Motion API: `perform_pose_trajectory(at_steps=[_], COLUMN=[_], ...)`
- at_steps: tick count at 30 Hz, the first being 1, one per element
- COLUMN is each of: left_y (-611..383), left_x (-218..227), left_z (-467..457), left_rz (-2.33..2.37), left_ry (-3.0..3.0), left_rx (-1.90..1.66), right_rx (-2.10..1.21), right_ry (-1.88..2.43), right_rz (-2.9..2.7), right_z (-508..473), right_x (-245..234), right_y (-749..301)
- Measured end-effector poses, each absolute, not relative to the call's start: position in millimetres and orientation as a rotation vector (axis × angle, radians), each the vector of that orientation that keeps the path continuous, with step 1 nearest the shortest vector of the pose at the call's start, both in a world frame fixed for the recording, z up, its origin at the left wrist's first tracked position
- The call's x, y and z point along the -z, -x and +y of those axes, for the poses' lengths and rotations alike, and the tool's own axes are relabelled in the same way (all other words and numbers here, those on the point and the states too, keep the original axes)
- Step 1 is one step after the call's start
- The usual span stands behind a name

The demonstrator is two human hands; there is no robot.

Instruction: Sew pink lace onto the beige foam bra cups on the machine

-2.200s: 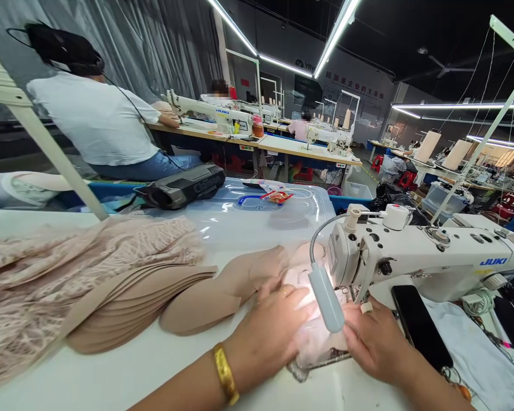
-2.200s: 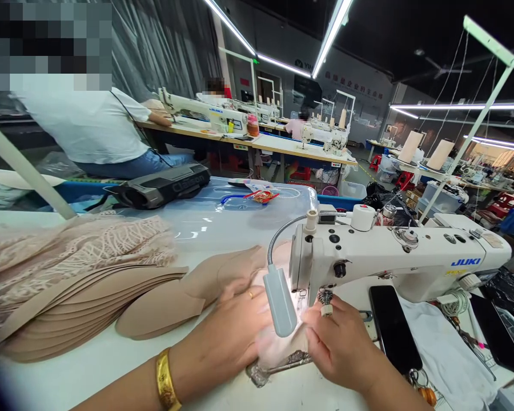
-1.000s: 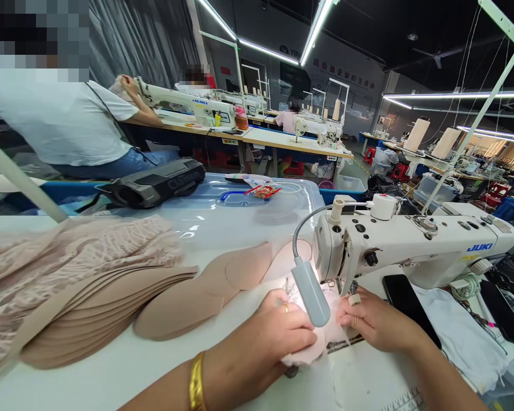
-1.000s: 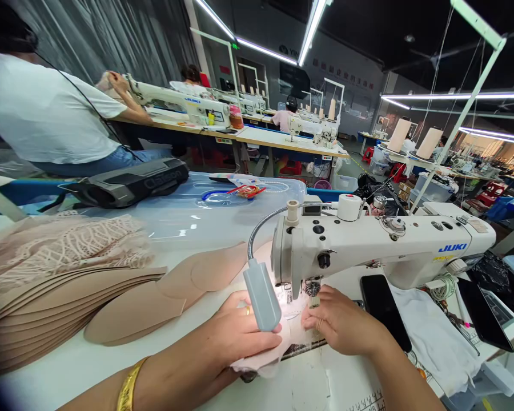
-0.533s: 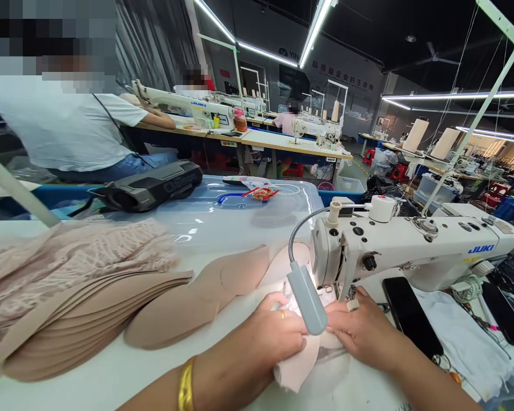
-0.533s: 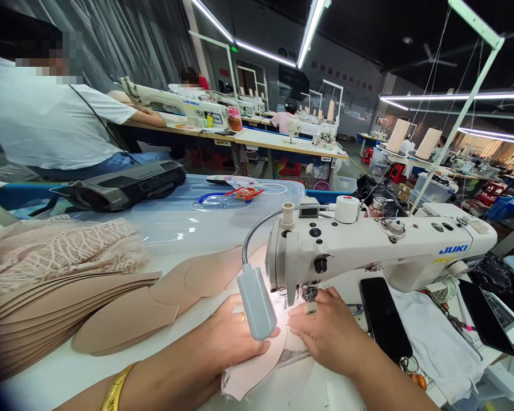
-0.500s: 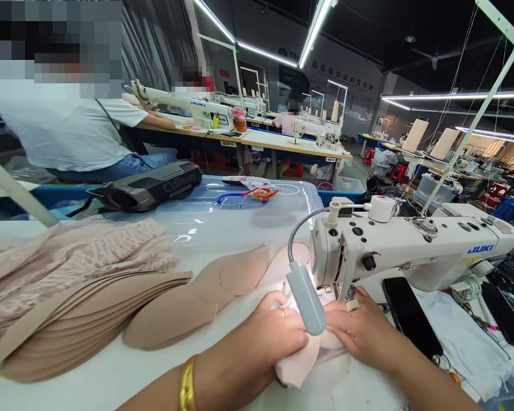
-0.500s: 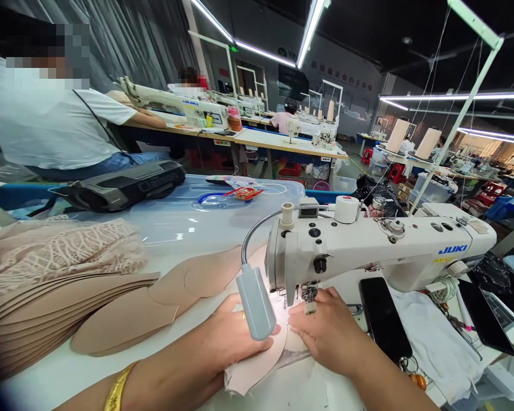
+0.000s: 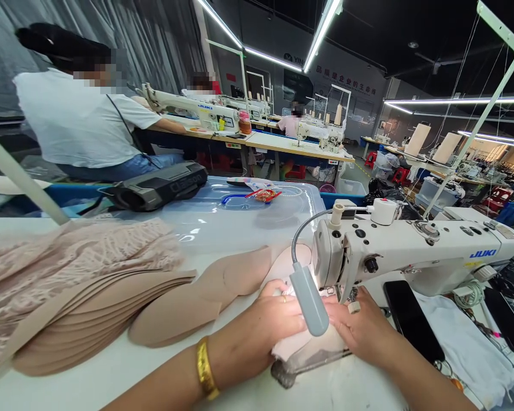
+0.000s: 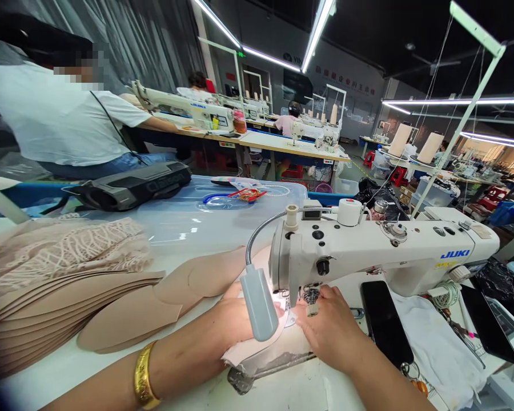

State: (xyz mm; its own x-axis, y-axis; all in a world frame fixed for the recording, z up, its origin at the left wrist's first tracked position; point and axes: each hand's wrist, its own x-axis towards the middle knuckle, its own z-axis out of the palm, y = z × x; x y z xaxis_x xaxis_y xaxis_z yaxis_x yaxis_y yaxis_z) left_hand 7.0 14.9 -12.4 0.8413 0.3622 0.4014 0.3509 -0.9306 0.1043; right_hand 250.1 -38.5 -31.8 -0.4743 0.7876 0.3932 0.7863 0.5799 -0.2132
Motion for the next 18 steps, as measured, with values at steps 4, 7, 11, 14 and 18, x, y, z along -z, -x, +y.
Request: perform_pose_trajectory(at_steps=[4,7,11,14,18], left_y=[-6.0,-5.3,-5.4,-5.7,-5.3], left_x=[11.0,9.8,10.0,9.1,5.3], left_z=[14.9,14.5,13.5,12.7,12.8], left_rz=[0.568,0.575,0.583,0.607,0.561], left_ry=[-2.869,-2.884,-2.878,-2.849,-2.83], left_rx=[-0.635,-0.579,-0.557,-0.586,-0.582], right_rx=[-0.003,-0.007,-0.013,-0.019,-0.043], right_ry=[1.273,1.287,1.317,1.273,1.243], right_rz=[-2.359,-2.352,-2.338,-2.329,-2.27], right_z=[-37.7,-38.2,-39.6,-40.5,-41.6], right_x=[29.8,31.1,33.0,33.1,32.8], right_y=[-249.0,-248.7,-249.9,-252.0,-254.7])
